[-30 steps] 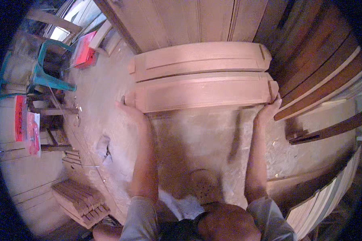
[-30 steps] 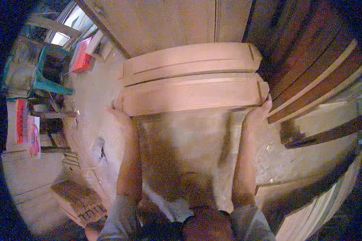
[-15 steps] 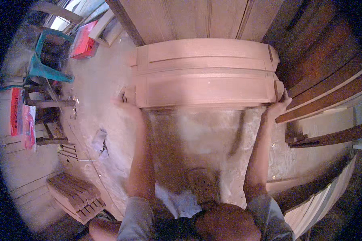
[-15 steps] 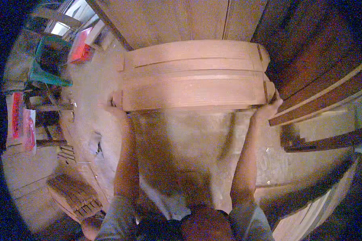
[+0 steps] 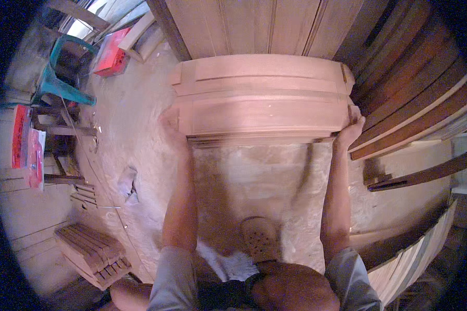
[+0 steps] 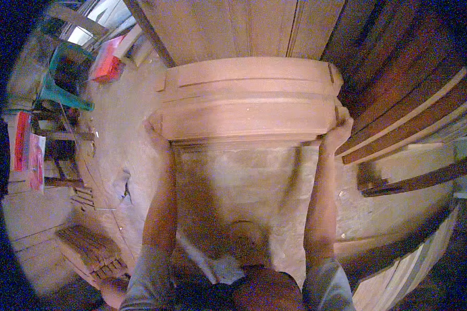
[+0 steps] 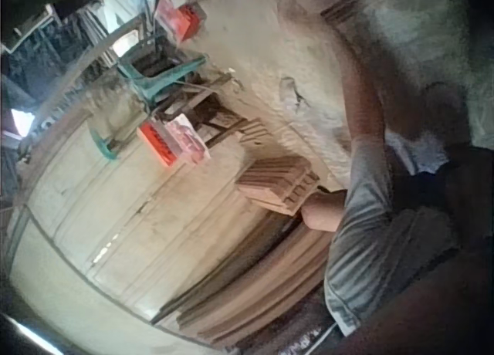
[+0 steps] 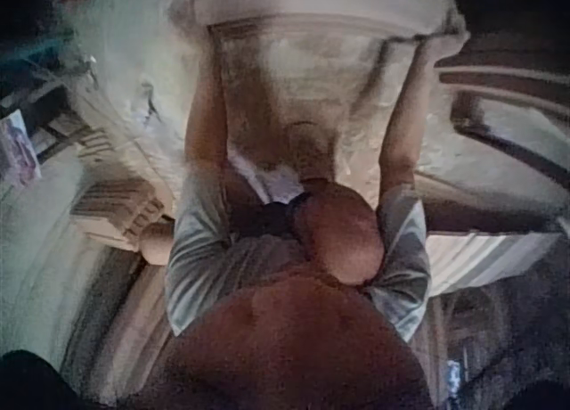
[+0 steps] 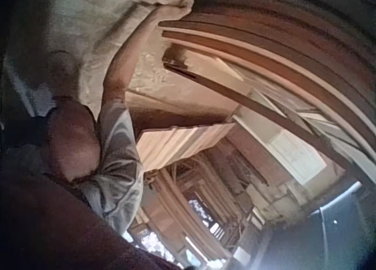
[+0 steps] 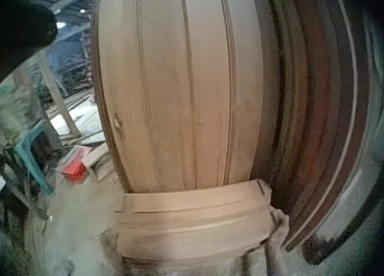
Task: The person picks up finished wood components from the floor and stacks them one by one into a vertical pile.
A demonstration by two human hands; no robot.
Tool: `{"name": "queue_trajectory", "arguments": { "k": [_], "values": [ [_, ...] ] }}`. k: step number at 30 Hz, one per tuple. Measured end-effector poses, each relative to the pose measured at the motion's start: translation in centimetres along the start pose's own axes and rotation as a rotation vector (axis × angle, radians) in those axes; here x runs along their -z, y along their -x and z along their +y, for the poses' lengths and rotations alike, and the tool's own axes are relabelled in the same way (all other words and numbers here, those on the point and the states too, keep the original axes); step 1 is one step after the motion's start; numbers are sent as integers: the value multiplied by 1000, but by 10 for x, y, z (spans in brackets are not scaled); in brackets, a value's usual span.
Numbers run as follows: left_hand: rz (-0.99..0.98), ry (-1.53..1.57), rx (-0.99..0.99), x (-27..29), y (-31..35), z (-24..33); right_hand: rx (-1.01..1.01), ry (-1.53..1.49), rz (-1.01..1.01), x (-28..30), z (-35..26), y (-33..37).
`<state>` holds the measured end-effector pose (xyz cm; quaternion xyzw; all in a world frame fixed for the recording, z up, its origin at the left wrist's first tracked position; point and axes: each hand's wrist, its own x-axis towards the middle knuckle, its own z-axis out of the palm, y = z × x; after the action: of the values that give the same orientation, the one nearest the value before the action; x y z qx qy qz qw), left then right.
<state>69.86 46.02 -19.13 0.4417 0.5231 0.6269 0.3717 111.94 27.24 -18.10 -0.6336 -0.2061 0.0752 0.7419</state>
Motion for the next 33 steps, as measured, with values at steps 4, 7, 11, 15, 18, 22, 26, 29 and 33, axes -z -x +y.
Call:
{"name": "queue_trajectory", "arguments": {
  "k": [4,7,11,15,18,22,26,29,33],
  "values": [
    [-132,-506,-167,8,-12,2,-32,10,-45,5,-14,-1],
    [46,-184,-241,25,-12,-23,-256,-105,143,-3,-23,7],
    [59,149,21,36,-26,-64,-232,-209,182,-16,-12,5],
    [16,465,236,-14,17,14,-252,-369,325,-1,-11,2],
    [54,244,126,12,5,-14,-112,-143,144,10,22,-3],
    [-31,-178,-43,18,-8,-37,-138,45,154,24,23,-20],
    [-190,-287,-32,45,-13,22,-286,138,123,12,-39,30],
    [-174,-281,30,74,-23,54,-187,87,96,63,-12,55],
    [-769,-978,22,158,-45,164,-282,351,-32,88,-19,157]
  ]
}}
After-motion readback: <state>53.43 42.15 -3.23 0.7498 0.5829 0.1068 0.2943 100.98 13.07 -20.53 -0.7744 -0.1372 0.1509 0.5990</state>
